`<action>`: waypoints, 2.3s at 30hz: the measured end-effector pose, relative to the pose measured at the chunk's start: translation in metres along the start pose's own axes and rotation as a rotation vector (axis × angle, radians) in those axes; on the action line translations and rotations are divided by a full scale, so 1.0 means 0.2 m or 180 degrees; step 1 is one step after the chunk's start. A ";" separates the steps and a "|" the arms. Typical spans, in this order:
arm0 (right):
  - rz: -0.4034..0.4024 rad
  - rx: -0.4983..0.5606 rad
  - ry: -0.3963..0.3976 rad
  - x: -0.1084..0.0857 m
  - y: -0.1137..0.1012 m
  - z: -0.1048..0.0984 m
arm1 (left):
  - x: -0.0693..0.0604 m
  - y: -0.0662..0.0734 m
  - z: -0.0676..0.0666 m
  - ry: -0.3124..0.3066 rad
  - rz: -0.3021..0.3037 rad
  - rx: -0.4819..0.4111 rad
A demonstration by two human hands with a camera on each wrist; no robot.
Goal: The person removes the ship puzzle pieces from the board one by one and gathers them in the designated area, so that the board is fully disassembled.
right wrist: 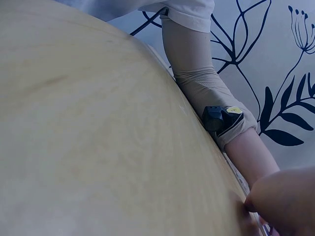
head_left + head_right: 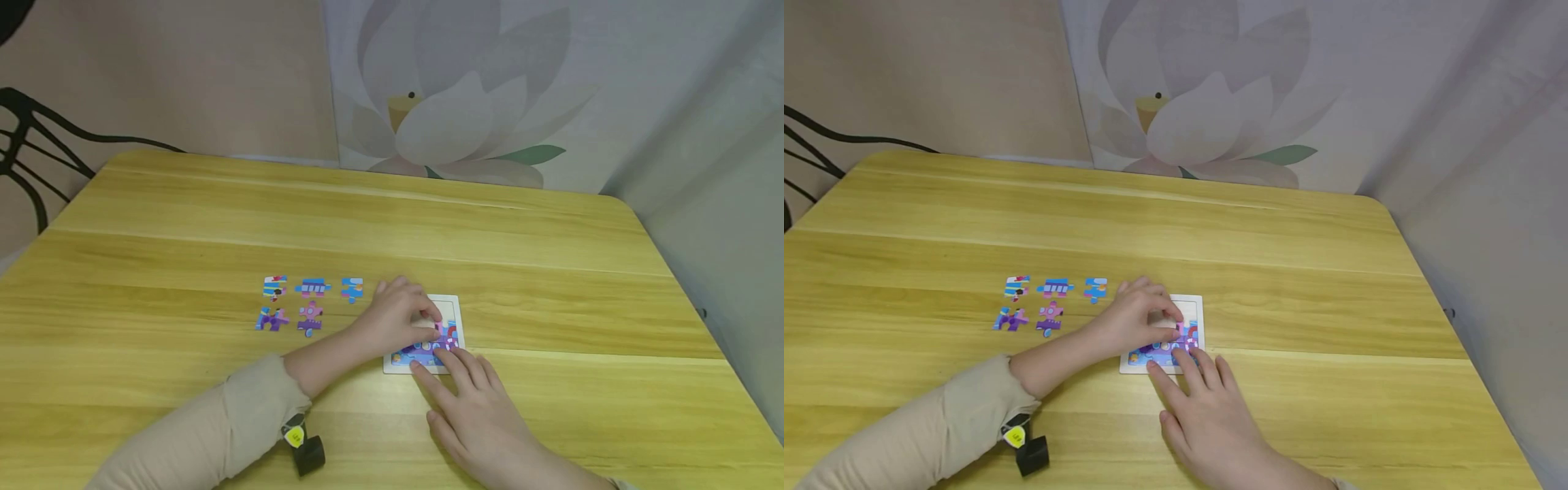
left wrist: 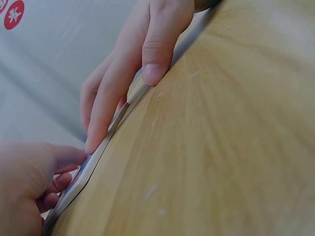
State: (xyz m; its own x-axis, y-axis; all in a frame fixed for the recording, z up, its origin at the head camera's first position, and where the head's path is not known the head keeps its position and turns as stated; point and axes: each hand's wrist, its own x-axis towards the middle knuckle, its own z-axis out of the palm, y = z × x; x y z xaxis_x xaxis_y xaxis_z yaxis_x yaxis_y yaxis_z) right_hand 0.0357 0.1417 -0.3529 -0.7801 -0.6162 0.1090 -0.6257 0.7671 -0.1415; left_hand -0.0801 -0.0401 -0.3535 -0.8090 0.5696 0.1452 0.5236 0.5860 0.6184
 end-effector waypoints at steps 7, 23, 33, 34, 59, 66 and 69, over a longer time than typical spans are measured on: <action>-0.0011 0.0006 0.0038 0.00 0.00 0.00 | 0.00 0.01 0.01 -0.0008 -0.0078 -0.0062; -0.0002 0.0018 -0.0008 0.00 0.00 0.00 | 0.01 0.01 0.00 0.0015 -0.0223 -0.0767; -0.0008 0.0029 -0.0017 0.00 0.00 -0.01 | -0.01 0.03 -0.01 -0.0079 -0.0497 -0.1434; -0.0010 0.0027 -0.0018 0.00 0.00 -0.01 | -0.01 0.03 -0.01 -0.0066 -0.0514 -0.1476; 0.0052 0.0032 -0.0068 0.00 0.00 -0.02 | -0.12 -0.01 -0.16 0.0232 -0.0561 -0.1564; 0.0065 0.0043 -0.0084 0.00 0.00 -0.02 | -0.19 -0.05 -0.23 0.0223 -0.0599 -0.1562; 0.0061 0.0038 -0.0073 0.00 0.00 -0.02 | -0.23 -0.07 -0.25 0.0247 -0.0618 -0.1520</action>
State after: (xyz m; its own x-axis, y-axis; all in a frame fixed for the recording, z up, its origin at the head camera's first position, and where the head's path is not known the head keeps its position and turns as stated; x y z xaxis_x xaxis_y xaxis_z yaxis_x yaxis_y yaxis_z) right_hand 0.0353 0.1423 -0.3492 -0.7915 -0.6054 0.0834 -0.6105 0.7767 -0.1551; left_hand -0.0647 -0.1036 -0.3300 -0.9060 0.4216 0.0385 0.1965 0.3381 0.9204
